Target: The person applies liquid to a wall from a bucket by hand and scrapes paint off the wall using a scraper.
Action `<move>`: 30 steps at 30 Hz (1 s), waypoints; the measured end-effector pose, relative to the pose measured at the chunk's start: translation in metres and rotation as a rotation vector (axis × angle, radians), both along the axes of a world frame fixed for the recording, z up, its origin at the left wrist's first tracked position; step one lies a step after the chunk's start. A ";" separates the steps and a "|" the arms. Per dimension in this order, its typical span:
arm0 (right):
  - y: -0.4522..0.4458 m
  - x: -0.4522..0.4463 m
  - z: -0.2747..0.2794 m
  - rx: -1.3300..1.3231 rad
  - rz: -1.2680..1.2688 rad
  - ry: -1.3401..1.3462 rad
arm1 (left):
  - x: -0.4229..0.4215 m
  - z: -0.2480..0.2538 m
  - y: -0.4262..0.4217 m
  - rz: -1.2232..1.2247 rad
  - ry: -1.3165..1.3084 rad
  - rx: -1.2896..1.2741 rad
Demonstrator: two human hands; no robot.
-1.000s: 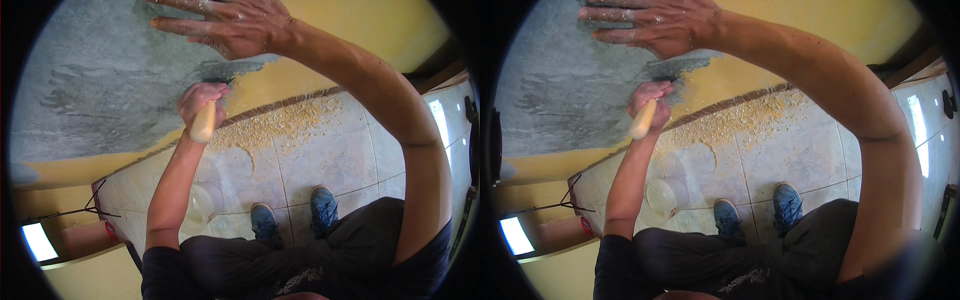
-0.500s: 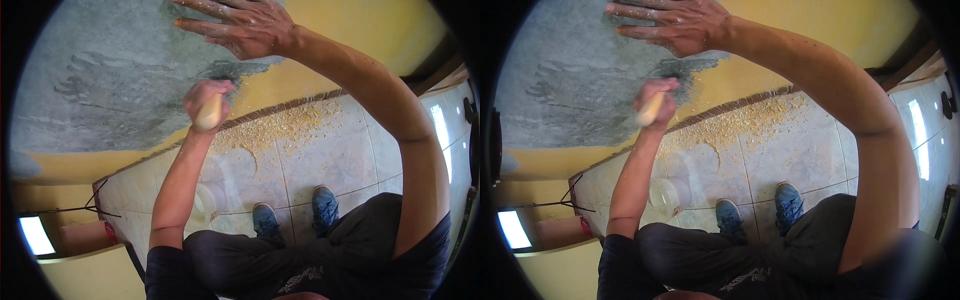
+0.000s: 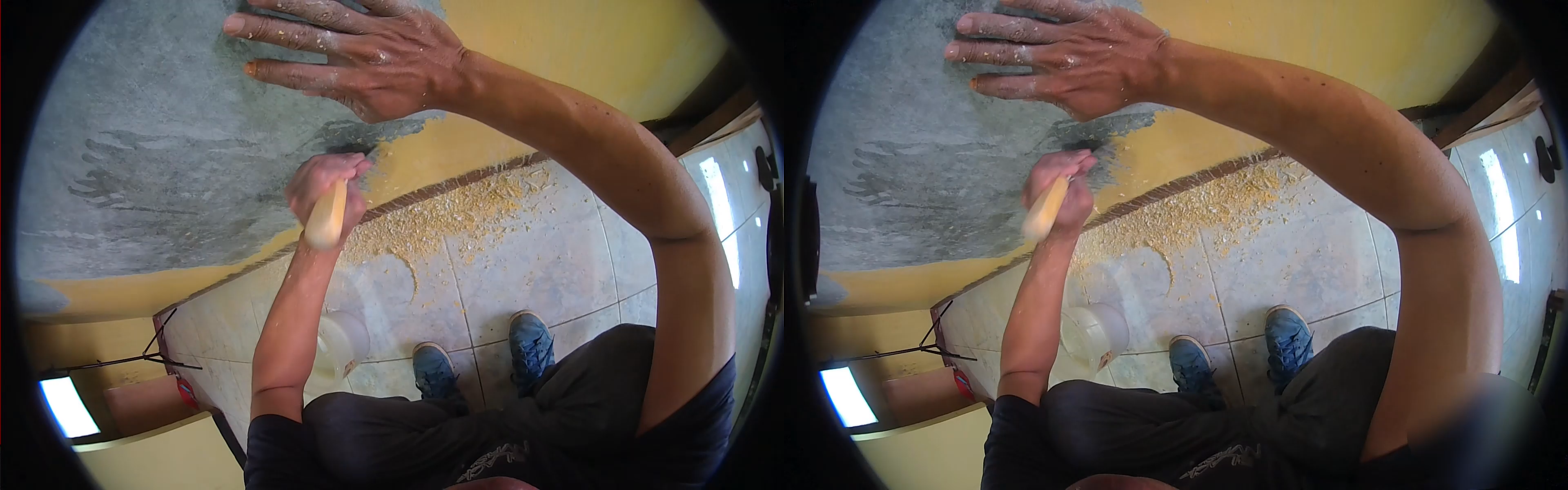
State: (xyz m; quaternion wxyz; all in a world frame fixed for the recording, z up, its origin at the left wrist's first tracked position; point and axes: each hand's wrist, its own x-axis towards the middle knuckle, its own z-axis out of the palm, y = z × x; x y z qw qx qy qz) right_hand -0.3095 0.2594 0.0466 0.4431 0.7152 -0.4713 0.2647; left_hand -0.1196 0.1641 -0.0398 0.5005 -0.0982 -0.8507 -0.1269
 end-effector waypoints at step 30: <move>0.009 0.000 0.003 0.087 -0.048 0.030 | -0.002 -0.008 -0.004 -0.018 -0.117 -0.001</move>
